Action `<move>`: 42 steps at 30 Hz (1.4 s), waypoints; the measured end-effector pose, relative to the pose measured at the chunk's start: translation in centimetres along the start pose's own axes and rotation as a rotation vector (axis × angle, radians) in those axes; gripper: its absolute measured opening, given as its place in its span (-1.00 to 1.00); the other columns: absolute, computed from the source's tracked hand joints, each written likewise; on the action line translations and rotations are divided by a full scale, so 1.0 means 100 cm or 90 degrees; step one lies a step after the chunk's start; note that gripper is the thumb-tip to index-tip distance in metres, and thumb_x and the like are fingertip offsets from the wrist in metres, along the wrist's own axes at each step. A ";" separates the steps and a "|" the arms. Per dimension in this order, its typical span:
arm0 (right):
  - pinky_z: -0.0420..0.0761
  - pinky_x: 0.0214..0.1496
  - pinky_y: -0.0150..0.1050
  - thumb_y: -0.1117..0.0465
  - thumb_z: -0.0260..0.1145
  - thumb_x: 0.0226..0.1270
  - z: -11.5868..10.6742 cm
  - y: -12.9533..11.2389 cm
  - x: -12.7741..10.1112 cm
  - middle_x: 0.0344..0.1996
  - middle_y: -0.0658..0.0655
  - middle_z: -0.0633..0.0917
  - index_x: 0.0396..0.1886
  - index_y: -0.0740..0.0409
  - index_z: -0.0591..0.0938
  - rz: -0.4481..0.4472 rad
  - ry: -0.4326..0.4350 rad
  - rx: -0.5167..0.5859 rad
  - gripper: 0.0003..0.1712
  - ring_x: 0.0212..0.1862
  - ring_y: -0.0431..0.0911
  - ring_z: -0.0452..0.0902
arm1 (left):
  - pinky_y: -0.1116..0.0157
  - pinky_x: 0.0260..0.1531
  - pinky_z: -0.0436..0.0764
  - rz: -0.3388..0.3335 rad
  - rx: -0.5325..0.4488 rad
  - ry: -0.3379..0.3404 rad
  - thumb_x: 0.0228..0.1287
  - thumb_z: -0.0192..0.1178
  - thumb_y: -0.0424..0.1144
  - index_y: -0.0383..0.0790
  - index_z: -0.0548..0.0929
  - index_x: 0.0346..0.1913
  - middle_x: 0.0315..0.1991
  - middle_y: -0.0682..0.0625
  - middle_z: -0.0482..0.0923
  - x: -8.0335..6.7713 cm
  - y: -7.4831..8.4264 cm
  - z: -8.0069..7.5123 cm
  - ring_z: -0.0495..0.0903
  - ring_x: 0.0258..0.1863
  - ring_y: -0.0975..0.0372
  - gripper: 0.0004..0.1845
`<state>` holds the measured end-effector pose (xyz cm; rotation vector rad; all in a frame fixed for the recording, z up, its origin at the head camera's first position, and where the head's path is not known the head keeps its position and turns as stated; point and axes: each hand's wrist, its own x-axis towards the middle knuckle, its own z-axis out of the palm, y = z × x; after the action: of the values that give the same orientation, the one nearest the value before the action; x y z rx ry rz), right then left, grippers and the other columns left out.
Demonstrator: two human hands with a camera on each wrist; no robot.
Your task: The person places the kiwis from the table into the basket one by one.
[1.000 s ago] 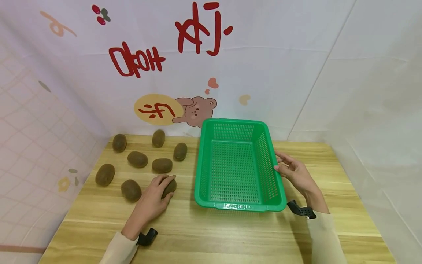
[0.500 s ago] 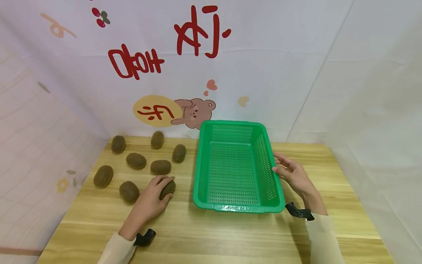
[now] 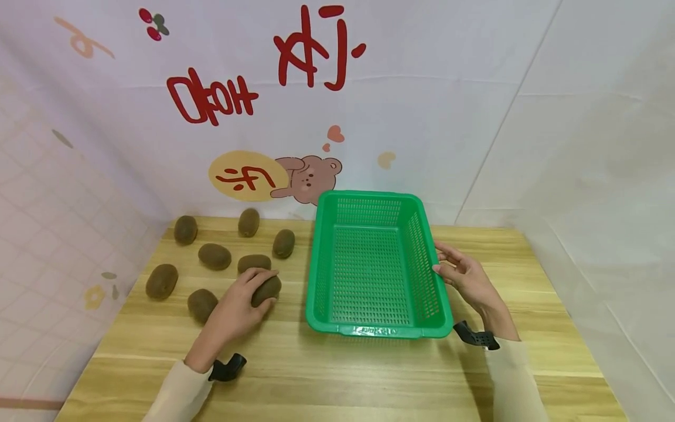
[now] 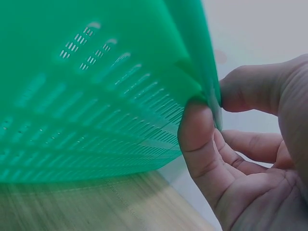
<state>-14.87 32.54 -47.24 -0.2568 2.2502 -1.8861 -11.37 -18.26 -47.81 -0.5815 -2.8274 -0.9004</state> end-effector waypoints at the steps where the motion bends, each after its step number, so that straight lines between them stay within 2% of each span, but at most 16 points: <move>1: 0.67 -0.09 -0.40 0.20 0.25 0.56 0.000 0.000 0.000 0.14 0.15 0.44 0.64 0.15 0.16 -0.001 -0.001 0.003 -0.22 -0.18 -0.32 0.54 | -0.09 0.13 0.65 -0.002 -0.006 -0.001 0.27 0.45 -0.27 -0.09 0.55 0.37 0.23 -0.09 0.53 0.001 0.001 -0.001 0.61 0.20 -0.07 -0.39; 9: 0.67 -0.10 -0.43 0.23 0.24 0.56 0.001 -0.001 -0.001 0.14 0.18 0.42 0.64 0.21 0.13 -0.007 -0.008 0.012 -0.21 -0.17 -0.31 0.55 | -0.08 0.11 0.66 0.008 -0.057 0.012 0.25 0.45 -0.29 -0.11 0.55 0.37 0.22 -0.10 0.55 0.011 0.005 -0.010 0.60 0.20 -0.05 -0.39; 20: 0.65 -0.17 -0.44 0.20 0.26 0.55 0.003 0.003 -0.002 0.13 0.18 0.47 0.63 0.15 0.18 0.007 0.005 0.006 -0.23 -0.20 -0.31 0.54 | -0.07 0.14 0.64 0.027 -0.090 0.039 0.23 0.48 -0.25 -0.06 0.58 0.36 0.23 -0.10 0.58 0.022 0.012 -0.012 0.58 0.21 -0.03 -0.38; 29: 0.70 -0.07 -0.40 0.21 0.27 0.54 0.002 0.000 0.000 0.08 0.04 0.55 0.64 0.19 0.15 0.000 0.003 0.015 -0.20 -0.15 -0.30 0.62 | -0.08 0.09 0.65 0.045 -0.124 0.070 0.19 0.51 -0.26 -0.03 0.59 0.35 0.21 -0.10 0.63 0.032 0.016 -0.011 0.63 0.15 -0.03 -0.37; 38: 0.70 -0.09 -0.41 0.20 0.27 0.54 0.001 0.001 0.000 0.10 0.12 0.53 0.64 0.17 0.16 0.006 0.006 0.016 -0.21 -0.16 -0.31 0.61 | -0.05 0.17 0.60 0.013 -0.174 0.074 0.24 0.49 -0.20 0.03 0.59 0.35 0.22 -0.03 0.63 0.037 0.025 -0.015 0.62 0.21 0.04 -0.40; 42: 0.70 -0.08 -0.41 0.21 0.27 0.54 0.002 0.000 0.000 0.11 0.15 0.52 0.64 0.19 0.15 0.005 0.004 0.021 -0.20 -0.15 -0.30 0.61 | -0.01 0.11 0.61 0.015 -0.185 0.086 0.23 0.49 -0.19 0.02 0.60 0.35 0.21 -0.03 0.64 0.040 0.030 -0.016 0.62 0.19 0.05 -0.40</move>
<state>-14.80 32.38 -47.30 -0.2371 2.2191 -1.9212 -13.84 -15.65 -43.96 -0.5599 -2.5839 -1.3062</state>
